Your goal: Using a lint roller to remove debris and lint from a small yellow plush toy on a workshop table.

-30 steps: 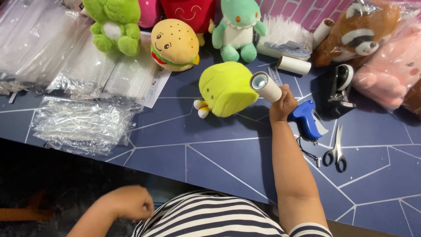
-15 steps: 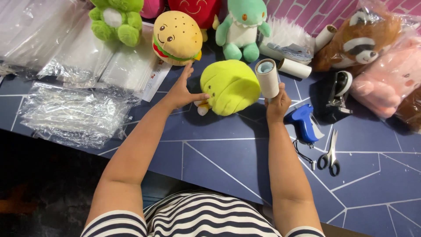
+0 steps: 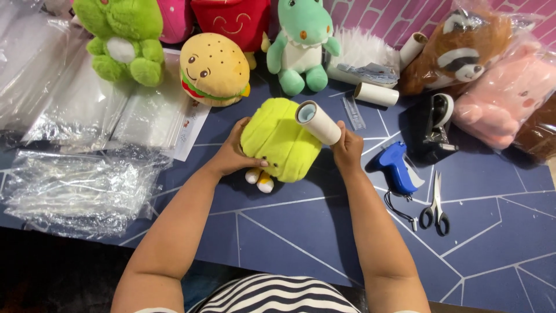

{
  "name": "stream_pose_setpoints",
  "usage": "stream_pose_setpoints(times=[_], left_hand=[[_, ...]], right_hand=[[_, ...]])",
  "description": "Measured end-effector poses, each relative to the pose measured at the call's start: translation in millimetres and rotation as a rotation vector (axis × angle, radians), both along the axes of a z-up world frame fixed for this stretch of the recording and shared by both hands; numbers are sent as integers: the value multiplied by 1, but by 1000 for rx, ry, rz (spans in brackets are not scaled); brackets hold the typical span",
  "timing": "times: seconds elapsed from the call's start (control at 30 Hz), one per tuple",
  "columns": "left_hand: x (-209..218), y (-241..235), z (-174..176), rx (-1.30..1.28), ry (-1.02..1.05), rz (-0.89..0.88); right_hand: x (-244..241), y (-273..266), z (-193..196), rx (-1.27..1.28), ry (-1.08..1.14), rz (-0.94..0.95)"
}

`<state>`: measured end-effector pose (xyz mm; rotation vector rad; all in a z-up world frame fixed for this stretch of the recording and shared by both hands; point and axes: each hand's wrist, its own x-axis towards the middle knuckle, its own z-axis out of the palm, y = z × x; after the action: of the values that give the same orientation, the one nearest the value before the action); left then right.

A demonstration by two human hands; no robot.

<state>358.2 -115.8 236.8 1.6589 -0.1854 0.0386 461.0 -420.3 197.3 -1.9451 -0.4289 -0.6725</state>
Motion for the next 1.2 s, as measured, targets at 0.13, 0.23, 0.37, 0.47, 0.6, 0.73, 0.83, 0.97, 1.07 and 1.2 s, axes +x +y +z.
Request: stream_pose_setpoints(times=[0.13, 0.23, 0.37, 0.47, 0.6, 0.73, 0.83, 0.97, 1.07, 1.2], left_hand=[[-3, 2, -1, -81, -138, -63], [-11, -1, 15, -90, -153, -100], [-15, -4, 28, -30, -95, -44], [-14, -5, 29, 5, -89, -34], [-14, -5, 29, 14, -86, -26], [-17, -7, 36, 61, -57, 9], [-18, -8, 40, 91, -38, 20], [-18, -9, 43, 112, -32, 25], [-17, -10, 45, 107, -12, 25], [-17, -10, 49, 117, 5, 36]], right_hand=[[-4, 2, 0, -21, -6, -25], [-9, 5, 10, -23, -2, -87], [-35, 19, 67, 195, 199, -159], [-37, 11, 82, 212, 392, -101], [-39, -11, 53, 61, 446, -72], [-50, -21, 41, -183, 397, -122], [-51, -26, 26, -311, 369, -138], [-51, -27, 19, -392, 334, -139], [-48, -34, 9, -348, 162, -77], [-47, -39, 8, -373, -53, -22]])
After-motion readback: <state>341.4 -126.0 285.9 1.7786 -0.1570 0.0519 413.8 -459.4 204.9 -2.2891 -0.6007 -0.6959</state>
